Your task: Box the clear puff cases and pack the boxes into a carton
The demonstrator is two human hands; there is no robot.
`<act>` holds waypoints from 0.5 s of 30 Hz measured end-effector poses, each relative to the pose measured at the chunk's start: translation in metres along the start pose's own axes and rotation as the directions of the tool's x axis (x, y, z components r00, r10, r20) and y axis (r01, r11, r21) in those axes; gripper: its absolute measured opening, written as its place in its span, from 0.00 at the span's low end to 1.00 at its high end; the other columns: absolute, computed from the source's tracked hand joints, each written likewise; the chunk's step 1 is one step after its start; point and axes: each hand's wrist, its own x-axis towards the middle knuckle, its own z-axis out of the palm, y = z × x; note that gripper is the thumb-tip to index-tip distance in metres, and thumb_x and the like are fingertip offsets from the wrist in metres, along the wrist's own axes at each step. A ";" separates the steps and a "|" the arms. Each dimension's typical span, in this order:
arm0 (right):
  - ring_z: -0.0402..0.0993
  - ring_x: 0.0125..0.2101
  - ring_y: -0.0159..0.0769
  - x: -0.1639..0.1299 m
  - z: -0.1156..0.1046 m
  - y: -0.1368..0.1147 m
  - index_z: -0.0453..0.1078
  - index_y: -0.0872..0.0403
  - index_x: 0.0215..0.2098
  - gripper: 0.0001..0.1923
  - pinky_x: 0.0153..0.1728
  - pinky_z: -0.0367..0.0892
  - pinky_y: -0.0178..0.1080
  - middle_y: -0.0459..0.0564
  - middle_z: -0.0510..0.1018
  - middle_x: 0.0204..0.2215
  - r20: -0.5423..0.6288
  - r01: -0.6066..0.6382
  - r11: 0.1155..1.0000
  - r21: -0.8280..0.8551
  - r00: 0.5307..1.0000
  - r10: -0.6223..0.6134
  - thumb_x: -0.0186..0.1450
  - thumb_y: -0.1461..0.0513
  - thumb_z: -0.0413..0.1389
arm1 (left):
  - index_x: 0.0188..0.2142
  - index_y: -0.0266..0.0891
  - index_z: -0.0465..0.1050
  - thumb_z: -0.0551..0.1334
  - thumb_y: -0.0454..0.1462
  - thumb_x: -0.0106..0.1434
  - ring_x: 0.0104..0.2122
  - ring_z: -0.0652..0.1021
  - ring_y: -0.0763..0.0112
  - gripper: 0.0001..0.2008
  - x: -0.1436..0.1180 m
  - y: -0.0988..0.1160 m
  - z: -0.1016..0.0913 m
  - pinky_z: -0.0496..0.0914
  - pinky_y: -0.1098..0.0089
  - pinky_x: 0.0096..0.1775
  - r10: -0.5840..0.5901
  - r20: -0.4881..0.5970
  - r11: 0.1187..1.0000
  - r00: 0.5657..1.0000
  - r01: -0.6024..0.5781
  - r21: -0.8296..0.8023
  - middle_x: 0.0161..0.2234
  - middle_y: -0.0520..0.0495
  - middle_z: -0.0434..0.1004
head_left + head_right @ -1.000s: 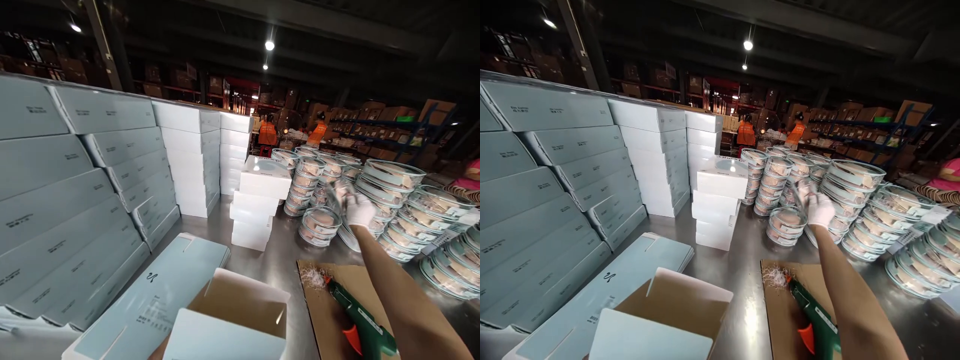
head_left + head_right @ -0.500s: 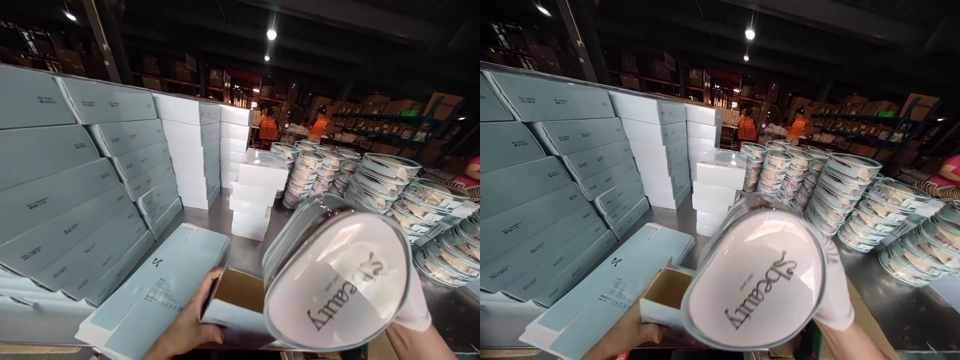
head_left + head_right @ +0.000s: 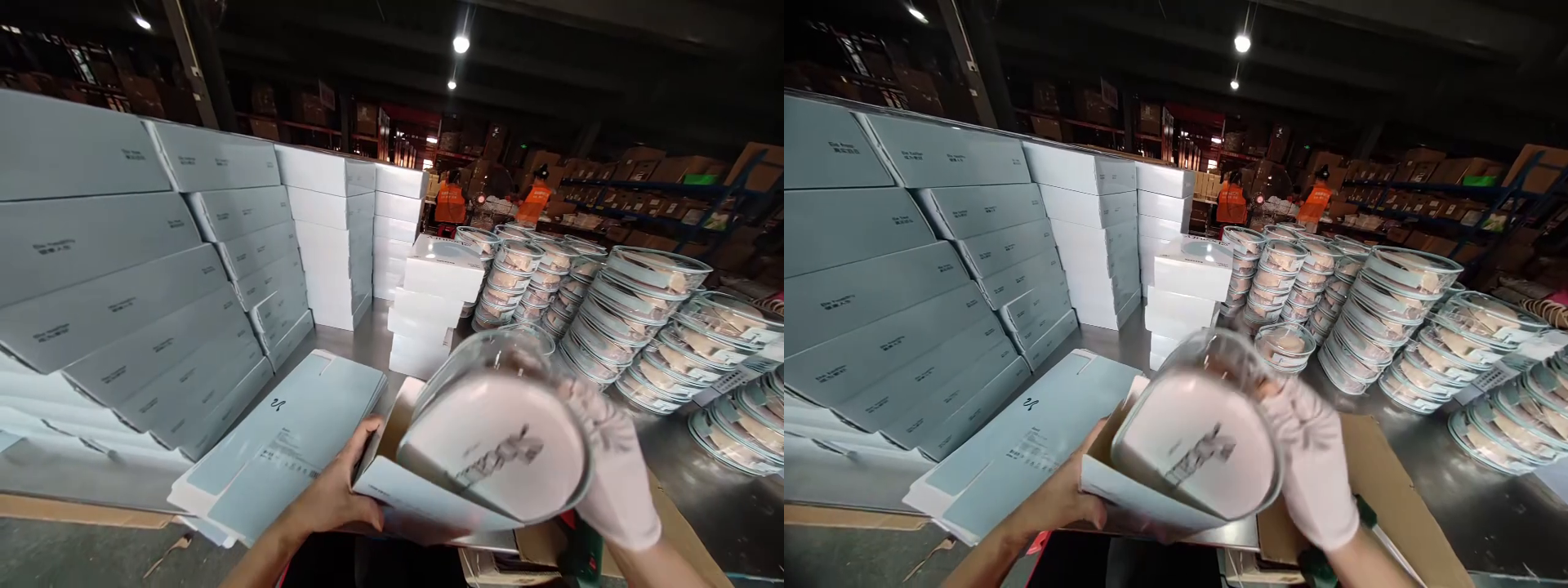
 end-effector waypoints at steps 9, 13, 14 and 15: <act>0.58 0.70 0.54 -0.089 0.031 0.088 0.61 0.37 0.64 0.27 0.69 0.58 0.57 0.50 0.62 0.71 0.069 0.016 0.996 0.085 0.997 -0.022 0.71 0.40 0.51 | 0.68 0.46 0.62 0.76 0.64 0.40 0.63 0.70 0.33 0.60 -0.017 -0.027 0.016 0.66 0.40 0.63 0.076 -0.142 0.994 0.987 -0.086 -0.062 0.66 0.33 0.67; 0.59 0.69 0.61 -0.106 0.058 0.101 0.70 0.40 0.62 0.30 0.64 0.67 0.55 0.47 0.51 0.75 0.154 0.087 0.996 0.006 0.984 -0.087 0.71 0.38 0.48 | 0.61 0.47 0.70 0.65 0.68 0.54 0.70 0.59 0.32 0.43 -0.029 -0.035 0.022 0.62 0.40 0.65 0.356 -0.223 0.934 0.907 -0.349 0.073 0.73 0.38 0.51; 0.64 0.67 0.59 -0.108 0.065 0.102 0.70 0.40 0.63 0.28 0.60 0.71 0.52 0.47 0.51 0.75 0.130 0.080 0.997 -0.012 0.988 -0.078 0.72 0.40 0.47 | 0.55 0.46 0.75 0.60 0.65 0.62 0.70 0.60 0.33 0.34 -0.030 -0.033 0.026 0.63 0.42 0.65 0.369 -0.235 0.929 0.899 -0.351 0.114 0.72 0.39 0.53; 0.67 0.65 0.57 -0.111 0.072 0.102 0.67 0.39 0.65 0.26 0.57 0.74 0.50 0.47 0.53 0.75 0.087 0.061 0.997 -0.036 0.995 -0.058 0.74 0.44 0.47 | 0.51 0.45 0.77 0.56 0.62 0.68 0.69 0.63 0.36 0.28 -0.030 -0.029 0.029 0.64 0.44 0.64 0.340 -0.260 0.939 0.904 -0.312 0.143 0.70 0.39 0.57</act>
